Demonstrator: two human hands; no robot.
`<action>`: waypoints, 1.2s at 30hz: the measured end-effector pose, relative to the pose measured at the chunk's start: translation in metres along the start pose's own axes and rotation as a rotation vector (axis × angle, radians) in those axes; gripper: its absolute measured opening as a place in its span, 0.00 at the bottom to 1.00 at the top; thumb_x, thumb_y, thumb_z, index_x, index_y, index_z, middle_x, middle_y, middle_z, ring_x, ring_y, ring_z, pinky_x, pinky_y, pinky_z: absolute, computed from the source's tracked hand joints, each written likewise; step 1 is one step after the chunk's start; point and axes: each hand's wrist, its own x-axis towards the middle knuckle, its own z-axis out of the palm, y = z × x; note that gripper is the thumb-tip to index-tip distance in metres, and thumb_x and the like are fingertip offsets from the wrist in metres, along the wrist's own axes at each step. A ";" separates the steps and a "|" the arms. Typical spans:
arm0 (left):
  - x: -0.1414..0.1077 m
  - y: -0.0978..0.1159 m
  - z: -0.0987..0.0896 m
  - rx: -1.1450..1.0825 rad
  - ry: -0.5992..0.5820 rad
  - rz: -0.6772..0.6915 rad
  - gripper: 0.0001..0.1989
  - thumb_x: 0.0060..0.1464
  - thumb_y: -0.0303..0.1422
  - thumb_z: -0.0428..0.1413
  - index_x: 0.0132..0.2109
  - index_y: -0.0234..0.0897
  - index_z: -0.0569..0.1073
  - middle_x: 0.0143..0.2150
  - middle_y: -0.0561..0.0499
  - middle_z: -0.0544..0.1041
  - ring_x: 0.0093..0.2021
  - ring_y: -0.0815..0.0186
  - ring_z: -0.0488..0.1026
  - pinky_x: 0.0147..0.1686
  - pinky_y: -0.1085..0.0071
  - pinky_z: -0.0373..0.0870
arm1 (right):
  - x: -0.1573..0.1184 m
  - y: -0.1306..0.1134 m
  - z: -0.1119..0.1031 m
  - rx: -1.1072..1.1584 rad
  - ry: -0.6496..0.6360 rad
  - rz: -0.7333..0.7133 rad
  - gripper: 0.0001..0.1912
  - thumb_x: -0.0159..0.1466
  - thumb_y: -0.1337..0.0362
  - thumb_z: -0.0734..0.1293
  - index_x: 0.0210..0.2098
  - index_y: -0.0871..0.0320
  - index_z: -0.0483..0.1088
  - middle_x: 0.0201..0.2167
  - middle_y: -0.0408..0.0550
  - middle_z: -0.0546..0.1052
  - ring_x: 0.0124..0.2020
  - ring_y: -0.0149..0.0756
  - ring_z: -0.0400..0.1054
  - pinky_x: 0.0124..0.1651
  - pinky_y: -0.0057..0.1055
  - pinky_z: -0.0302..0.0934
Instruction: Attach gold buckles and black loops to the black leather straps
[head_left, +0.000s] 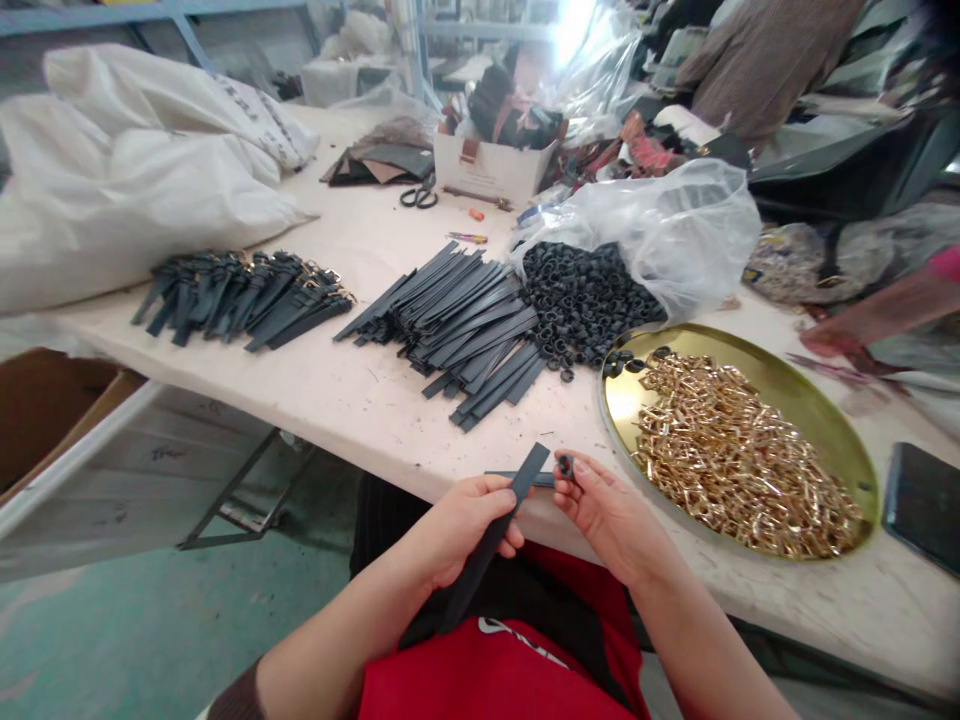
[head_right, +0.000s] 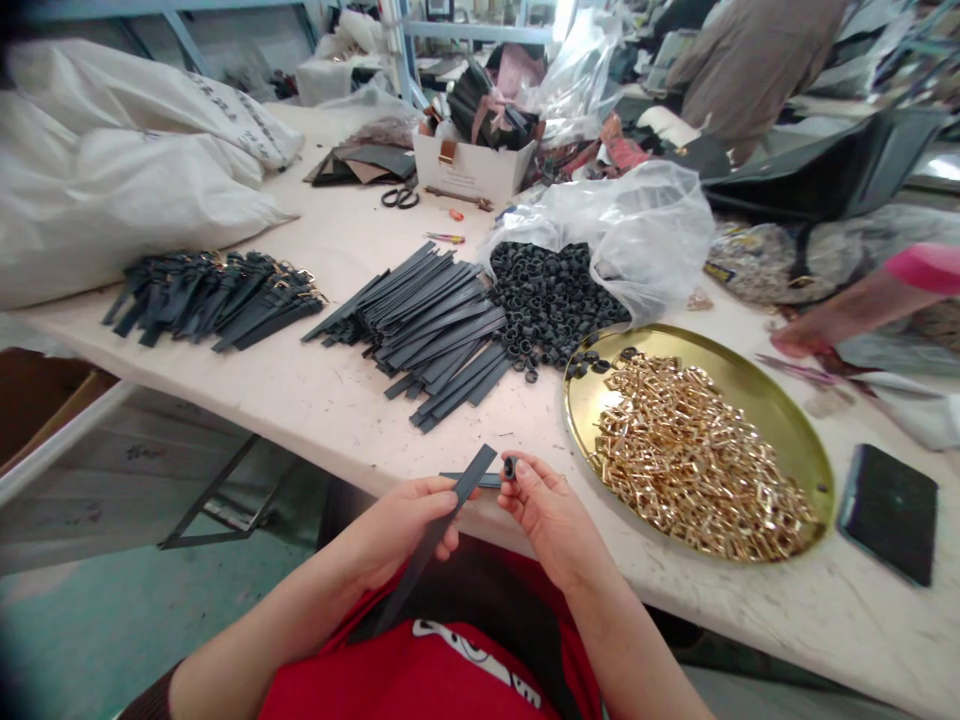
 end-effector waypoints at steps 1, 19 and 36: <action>0.000 0.000 0.000 -0.008 -0.005 -0.008 0.09 0.47 0.33 0.50 0.35 0.32 0.70 0.18 0.55 0.68 0.17 0.75 0.64 0.17 0.81 0.60 | 0.001 0.001 0.000 -0.001 0.001 0.000 0.13 0.48 0.61 0.73 0.33 0.58 0.73 0.25 0.41 0.73 0.25 0.23 0.66 0.28 0.19 0.65; -0.009 0.003 -0.002 0.711 0.067 0.301 0.14 0.55 0.38 0.43 0.32 0.36 0.69 0.18 0.58 0.63 0.17 0.72 0.59 0.19 0.77 0.53 | -0.010 0.005 -0.003 -0.294 -0.017 -0.168 0.14 0.53 0.58 0.69 0.38 0.57 0.69 0.27 0.41 0.73 0.27 0.28 0.66 0.36 0.28 0.62; -0.026 0.022 0.009 1.054 -0.055 0.401 0.14 0.54 0.35 0.44 0.31 0.39 0.74 0.30 0.51 0.75 0.31 0.63 0.69 0.32 0.74 0.60 | -0.028 -0.001 -0.006 -0.726 -0.197 -0.298 0.07 0.54 0.65 0.66 0.33 0.56 0.69 0.27 0.41 0.70 0.31 0.31 0.64 0.35 0.29 0.59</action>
